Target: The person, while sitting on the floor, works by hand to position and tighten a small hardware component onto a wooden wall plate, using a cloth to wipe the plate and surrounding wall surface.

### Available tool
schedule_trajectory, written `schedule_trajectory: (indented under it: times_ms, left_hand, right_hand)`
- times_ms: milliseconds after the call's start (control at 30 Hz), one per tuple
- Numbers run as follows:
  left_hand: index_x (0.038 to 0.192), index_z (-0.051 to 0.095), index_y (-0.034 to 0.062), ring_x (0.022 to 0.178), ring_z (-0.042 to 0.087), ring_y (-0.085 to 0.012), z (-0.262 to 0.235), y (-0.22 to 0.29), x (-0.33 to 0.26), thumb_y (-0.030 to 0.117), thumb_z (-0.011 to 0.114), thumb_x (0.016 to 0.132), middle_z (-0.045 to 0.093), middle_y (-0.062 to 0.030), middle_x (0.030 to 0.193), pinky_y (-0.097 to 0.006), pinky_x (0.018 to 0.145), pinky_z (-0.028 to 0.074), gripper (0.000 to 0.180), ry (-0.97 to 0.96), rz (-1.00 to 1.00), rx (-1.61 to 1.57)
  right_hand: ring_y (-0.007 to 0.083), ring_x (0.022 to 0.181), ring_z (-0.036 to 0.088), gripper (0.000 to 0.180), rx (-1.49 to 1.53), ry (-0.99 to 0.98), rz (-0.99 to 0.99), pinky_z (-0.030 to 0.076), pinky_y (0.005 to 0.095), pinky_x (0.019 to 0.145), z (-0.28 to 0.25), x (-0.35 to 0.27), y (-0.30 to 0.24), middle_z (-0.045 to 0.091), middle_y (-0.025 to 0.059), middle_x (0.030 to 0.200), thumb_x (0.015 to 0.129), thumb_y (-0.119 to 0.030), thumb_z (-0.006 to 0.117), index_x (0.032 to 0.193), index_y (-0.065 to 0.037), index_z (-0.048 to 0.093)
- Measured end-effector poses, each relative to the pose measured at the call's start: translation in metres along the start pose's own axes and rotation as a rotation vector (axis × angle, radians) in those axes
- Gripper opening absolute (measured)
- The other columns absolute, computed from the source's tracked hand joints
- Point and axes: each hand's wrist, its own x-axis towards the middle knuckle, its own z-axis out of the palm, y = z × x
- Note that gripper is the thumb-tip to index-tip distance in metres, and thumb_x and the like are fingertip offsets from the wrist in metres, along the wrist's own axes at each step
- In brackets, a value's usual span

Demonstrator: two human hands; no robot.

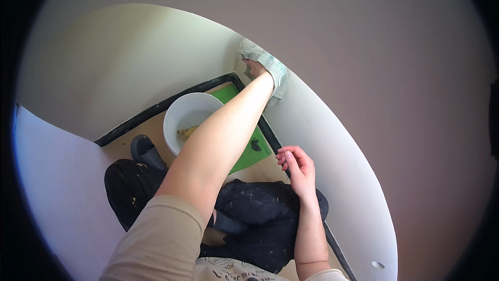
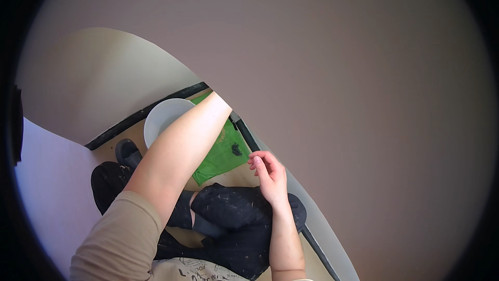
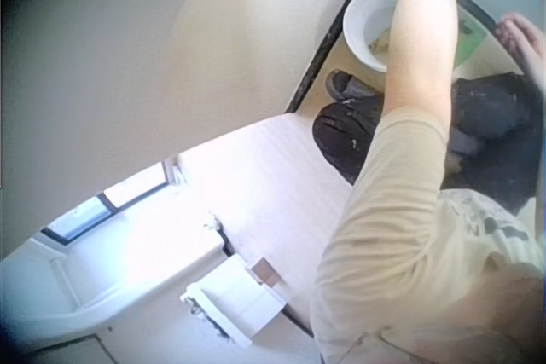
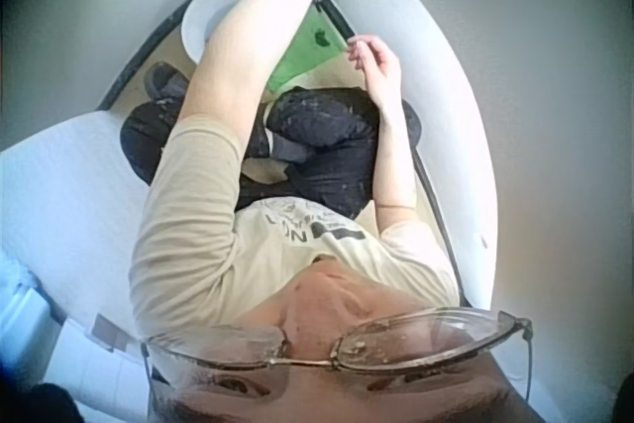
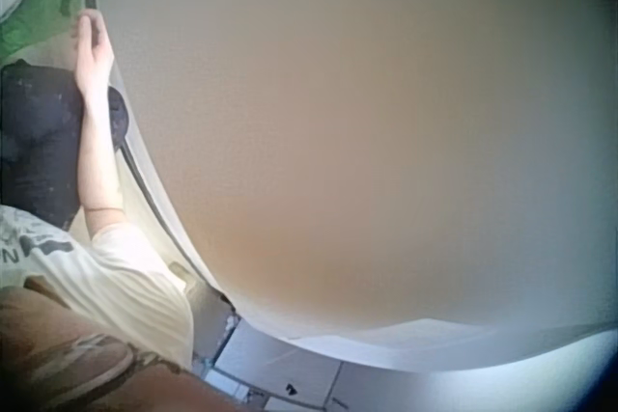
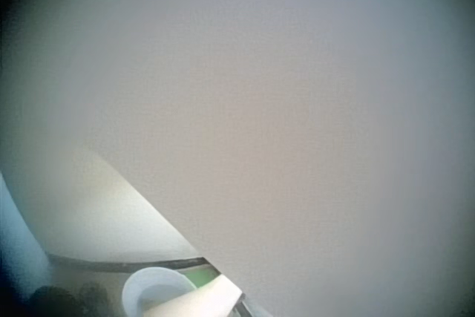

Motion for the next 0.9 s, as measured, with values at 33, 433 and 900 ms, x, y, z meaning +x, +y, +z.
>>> schedule_trajectory:
  times_ms: [33,433,900]
  left_hand:
    - [0.159,0.034,0.0139,0.145,0.044,-0.0257,-0.004,0.015,0.011,0.044,0.041,0.109,0.042,-0.0075,0.161,-0.038,0.119,0.037,0.060,-0.112,-0.186,-0.540]
    - [0.157,0.037,0.0131,0.145,0.043,-0.0242,-0.016,0.035,0.013,0.043,0.040,0.109,0.044,-0.0070,0.159,-0.038,0.120,0.036,0.057,-0.159,-0.962,-2.204]
    - [0.153,0.042,0.0123,0.145,0.043,-0.0217,-0.054,0.015,0.020,0.039,0.039,0.109,0.047,-0.0060,0.155,-0.039,0.120,0.034,0.052,-0.168,-1.141,-2.562]
  right_hand:
    - [0.0095,0.087,0.063,0.021,-0.007,-0.009,0.000,0.051,0.0252,0.075,0.009,-0.001,-0.003,0.071,0.0029,0.098,0.107,-0.019,0.057,0.113,-0.002,0.069]
    - [0.0093,0.088,0.064,0.020,-0.043,0.000,0.022,0.051,0.0252,0.077,0.015,-0.004,-0.003,0.071,0.0016,0.097,0.106,-0.019,0.059,0.113,-0.004,0.069]
    - [0.0104,0.083,0.064,0.019,-0.096,0.043,-0.019,0.053,0.0273,0.076,0.010,0.004,-0.009,0.071,0.0033,0.090,0.106,-0.017,0.060,0.109,-0.002,0.069]
